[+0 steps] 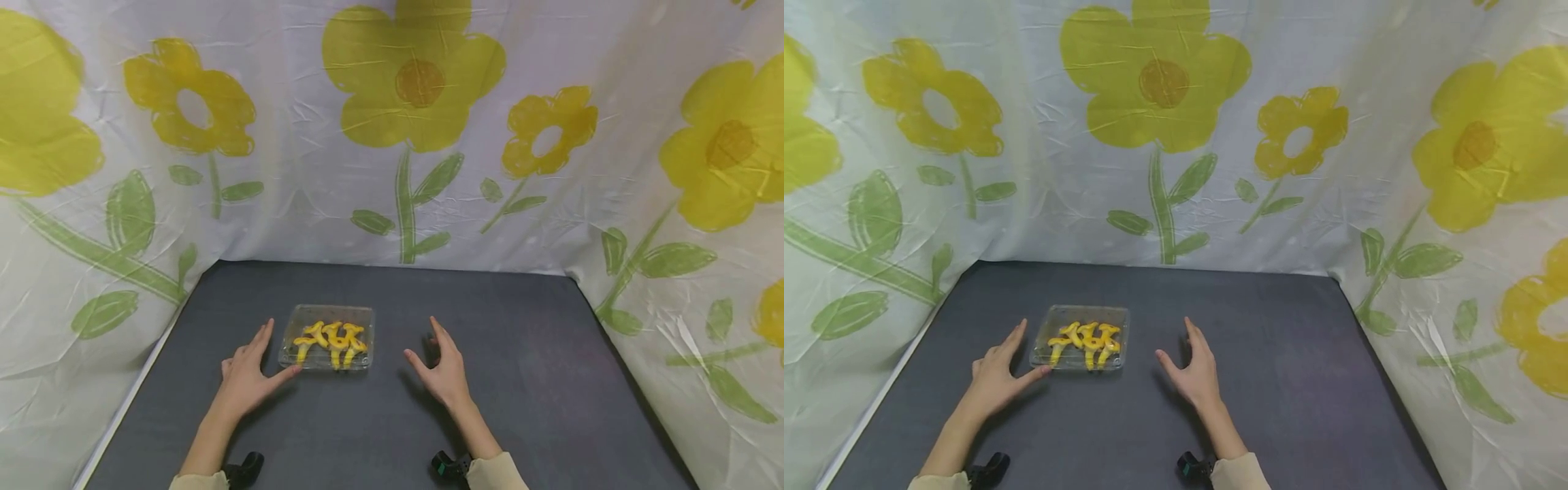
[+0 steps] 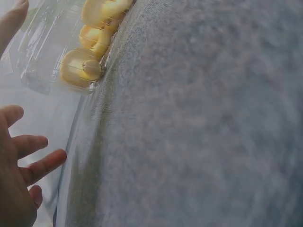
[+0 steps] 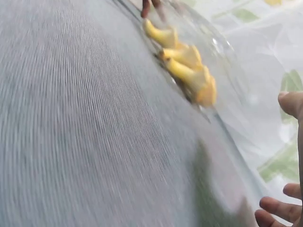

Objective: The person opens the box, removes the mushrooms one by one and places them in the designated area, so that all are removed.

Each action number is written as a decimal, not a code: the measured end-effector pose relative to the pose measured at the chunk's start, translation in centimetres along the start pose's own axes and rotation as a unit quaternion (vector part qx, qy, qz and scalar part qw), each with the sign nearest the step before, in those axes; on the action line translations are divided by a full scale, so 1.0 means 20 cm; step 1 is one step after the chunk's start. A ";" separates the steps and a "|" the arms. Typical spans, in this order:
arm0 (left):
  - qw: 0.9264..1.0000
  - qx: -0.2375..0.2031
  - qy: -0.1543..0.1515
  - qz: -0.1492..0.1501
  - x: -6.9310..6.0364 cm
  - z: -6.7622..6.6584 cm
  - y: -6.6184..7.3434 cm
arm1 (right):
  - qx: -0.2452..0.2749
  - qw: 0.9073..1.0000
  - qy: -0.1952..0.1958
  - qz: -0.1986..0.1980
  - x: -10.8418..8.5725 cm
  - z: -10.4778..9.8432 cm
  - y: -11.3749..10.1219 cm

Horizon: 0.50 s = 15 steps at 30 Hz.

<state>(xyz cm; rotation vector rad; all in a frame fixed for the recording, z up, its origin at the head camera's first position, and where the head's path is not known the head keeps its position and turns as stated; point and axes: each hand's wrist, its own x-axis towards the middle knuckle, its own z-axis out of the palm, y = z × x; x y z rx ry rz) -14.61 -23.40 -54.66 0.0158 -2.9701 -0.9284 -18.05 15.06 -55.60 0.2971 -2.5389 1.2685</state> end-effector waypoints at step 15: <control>0.994 -0.101 0.019 0.024 0.04 0.07 0.01 | 0.064 0.997 -0.035 -0.022 -0.03 0.27 -0.14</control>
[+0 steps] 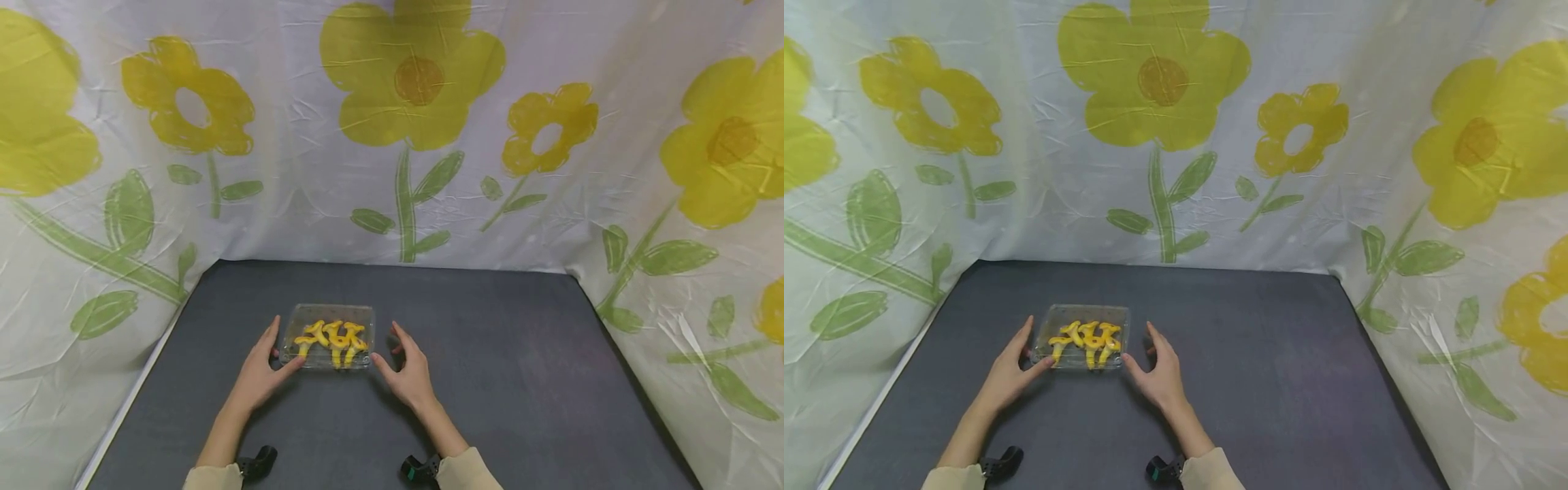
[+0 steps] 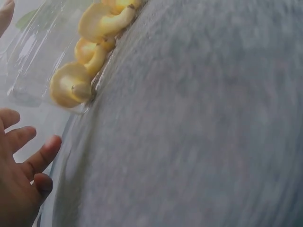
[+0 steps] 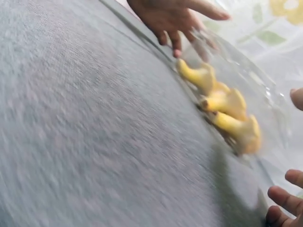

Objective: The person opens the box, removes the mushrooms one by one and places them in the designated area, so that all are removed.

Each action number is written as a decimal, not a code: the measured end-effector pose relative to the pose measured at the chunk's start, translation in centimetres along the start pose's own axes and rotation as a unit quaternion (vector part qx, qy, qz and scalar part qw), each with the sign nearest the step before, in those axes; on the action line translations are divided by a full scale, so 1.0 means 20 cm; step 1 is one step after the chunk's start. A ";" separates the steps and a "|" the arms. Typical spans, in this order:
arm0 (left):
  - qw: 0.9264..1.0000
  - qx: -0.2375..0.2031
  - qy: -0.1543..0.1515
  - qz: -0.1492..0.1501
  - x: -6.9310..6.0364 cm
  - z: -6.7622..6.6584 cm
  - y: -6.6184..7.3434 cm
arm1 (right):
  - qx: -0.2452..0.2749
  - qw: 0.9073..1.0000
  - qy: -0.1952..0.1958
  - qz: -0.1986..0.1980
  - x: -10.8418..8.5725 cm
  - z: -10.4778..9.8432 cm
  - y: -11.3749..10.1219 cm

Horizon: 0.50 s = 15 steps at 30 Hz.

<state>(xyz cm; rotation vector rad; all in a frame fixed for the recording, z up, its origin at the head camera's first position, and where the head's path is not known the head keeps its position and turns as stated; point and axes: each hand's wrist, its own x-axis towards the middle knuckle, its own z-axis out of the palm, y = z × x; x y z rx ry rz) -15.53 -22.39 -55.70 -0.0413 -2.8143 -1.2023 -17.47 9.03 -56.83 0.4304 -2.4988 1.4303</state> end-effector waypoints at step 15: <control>0.997 -0.070 0.001 0.016 0.04 0.09 0.00 | 0.006 0.997 -0.020 -0.068 -0.01 0.13 -0.03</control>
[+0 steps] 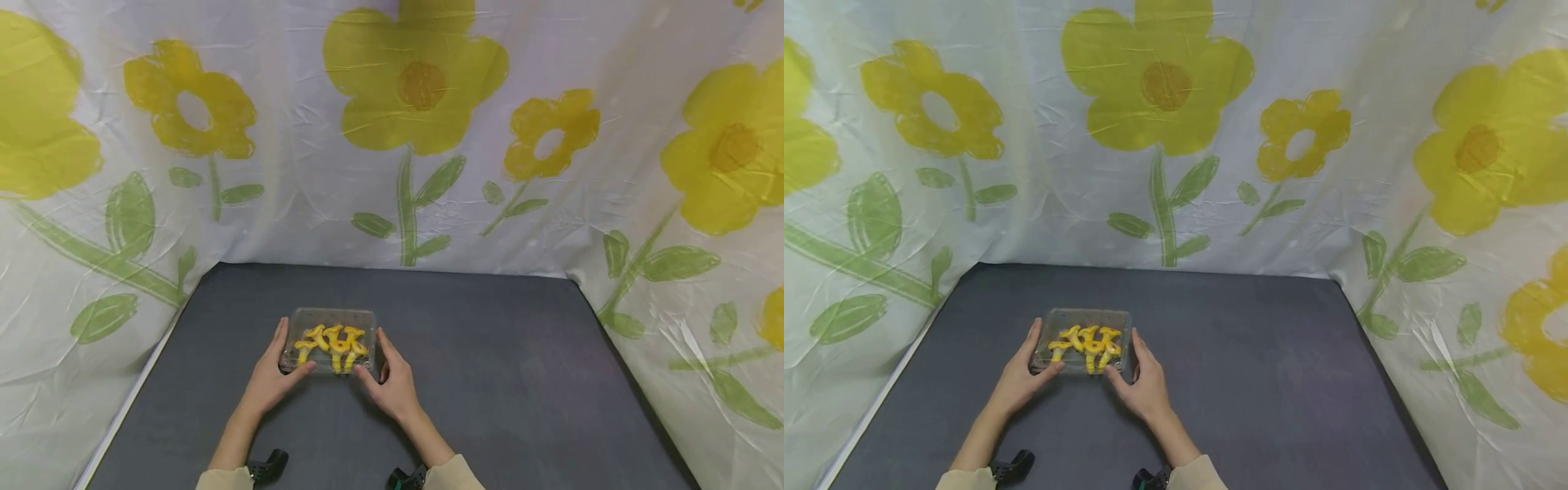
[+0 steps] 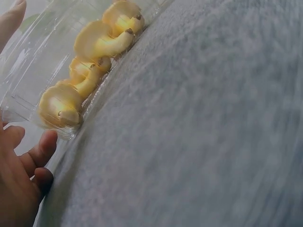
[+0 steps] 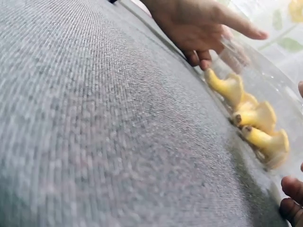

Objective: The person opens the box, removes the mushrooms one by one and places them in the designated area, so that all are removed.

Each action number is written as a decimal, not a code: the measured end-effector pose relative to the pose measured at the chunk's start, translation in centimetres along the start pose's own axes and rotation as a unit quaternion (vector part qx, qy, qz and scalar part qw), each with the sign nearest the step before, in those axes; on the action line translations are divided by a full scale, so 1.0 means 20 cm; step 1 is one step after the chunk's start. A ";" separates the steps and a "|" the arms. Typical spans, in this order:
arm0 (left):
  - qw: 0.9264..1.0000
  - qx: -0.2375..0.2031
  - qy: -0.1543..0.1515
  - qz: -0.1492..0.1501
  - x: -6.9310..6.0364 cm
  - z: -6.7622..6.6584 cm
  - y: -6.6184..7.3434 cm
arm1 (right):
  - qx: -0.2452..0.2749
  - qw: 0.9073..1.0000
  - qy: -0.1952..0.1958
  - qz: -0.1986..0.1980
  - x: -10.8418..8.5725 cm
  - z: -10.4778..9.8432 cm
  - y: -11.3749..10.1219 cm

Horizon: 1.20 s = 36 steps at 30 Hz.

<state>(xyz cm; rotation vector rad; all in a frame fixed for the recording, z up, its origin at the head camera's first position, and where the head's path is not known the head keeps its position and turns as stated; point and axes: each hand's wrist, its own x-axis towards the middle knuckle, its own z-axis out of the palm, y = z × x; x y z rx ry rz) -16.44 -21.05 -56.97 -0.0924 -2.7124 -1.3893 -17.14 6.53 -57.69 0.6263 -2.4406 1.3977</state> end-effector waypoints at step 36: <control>1.000 -0.003 -0.024 -0.005 0.00 0.03 -0.01 | -0.007 0.996 0.039 0.076 -0.02 0.13 -0.07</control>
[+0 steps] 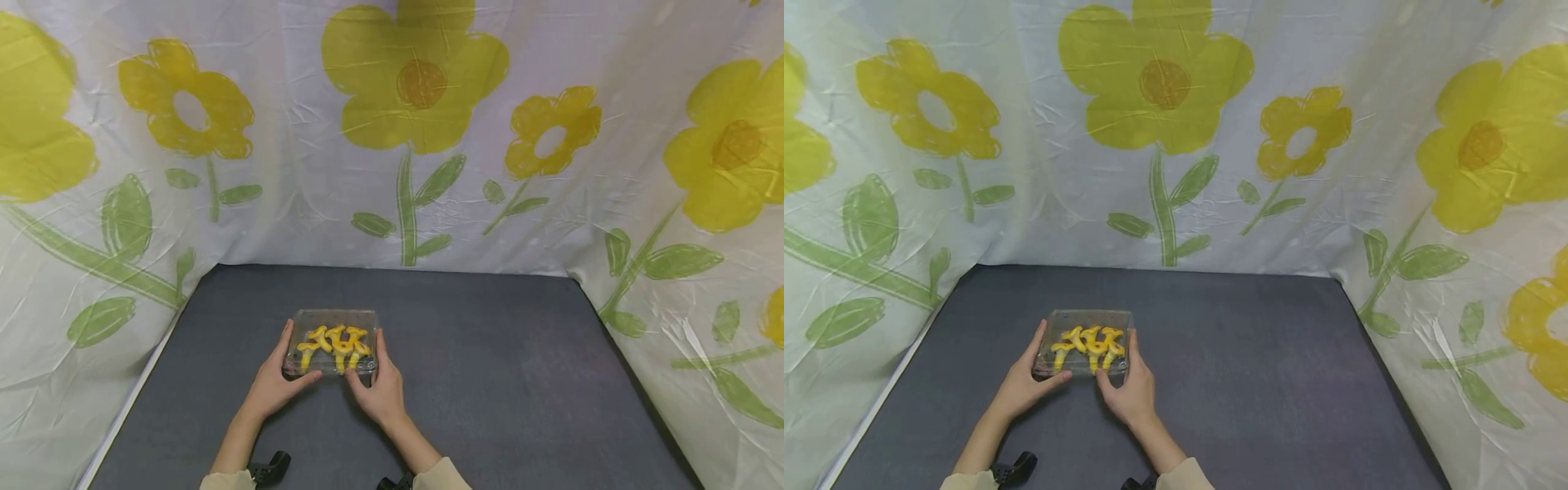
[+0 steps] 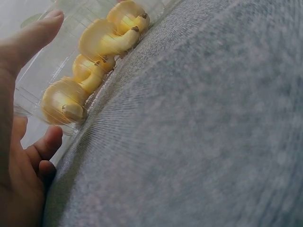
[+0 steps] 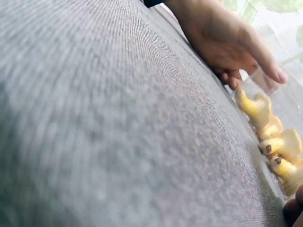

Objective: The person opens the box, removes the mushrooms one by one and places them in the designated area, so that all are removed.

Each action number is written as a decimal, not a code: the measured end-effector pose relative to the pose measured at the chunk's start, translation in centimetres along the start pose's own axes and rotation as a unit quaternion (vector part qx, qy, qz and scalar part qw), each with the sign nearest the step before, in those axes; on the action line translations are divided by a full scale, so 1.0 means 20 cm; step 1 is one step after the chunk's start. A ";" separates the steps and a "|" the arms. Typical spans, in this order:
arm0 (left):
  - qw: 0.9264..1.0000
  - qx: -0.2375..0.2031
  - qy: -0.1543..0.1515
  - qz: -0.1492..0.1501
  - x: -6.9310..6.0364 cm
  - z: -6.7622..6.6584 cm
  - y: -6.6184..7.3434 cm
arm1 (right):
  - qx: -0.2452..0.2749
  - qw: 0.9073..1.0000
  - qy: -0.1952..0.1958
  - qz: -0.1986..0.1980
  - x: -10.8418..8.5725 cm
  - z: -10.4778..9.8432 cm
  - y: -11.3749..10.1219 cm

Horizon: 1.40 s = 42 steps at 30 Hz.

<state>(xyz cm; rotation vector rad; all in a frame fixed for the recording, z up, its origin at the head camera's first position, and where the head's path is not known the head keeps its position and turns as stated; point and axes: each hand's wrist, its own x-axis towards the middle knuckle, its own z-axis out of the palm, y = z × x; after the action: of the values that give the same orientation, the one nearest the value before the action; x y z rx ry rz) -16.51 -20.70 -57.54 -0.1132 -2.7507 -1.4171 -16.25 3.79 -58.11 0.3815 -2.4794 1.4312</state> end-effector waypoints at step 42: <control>0.999 -0.035 -0.006 -0.021 -0.01 0.00 0.02 | 0.008 1.000 -0.016 -0.020 -0.01 0.00 -0.01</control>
<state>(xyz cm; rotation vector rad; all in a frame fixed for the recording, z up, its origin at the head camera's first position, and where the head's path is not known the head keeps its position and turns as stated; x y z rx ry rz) -16.23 -20.53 -57.22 -0.0668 -2.7289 -1.5279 -16.04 3.73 -57.88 0.4577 -2.4719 1.4400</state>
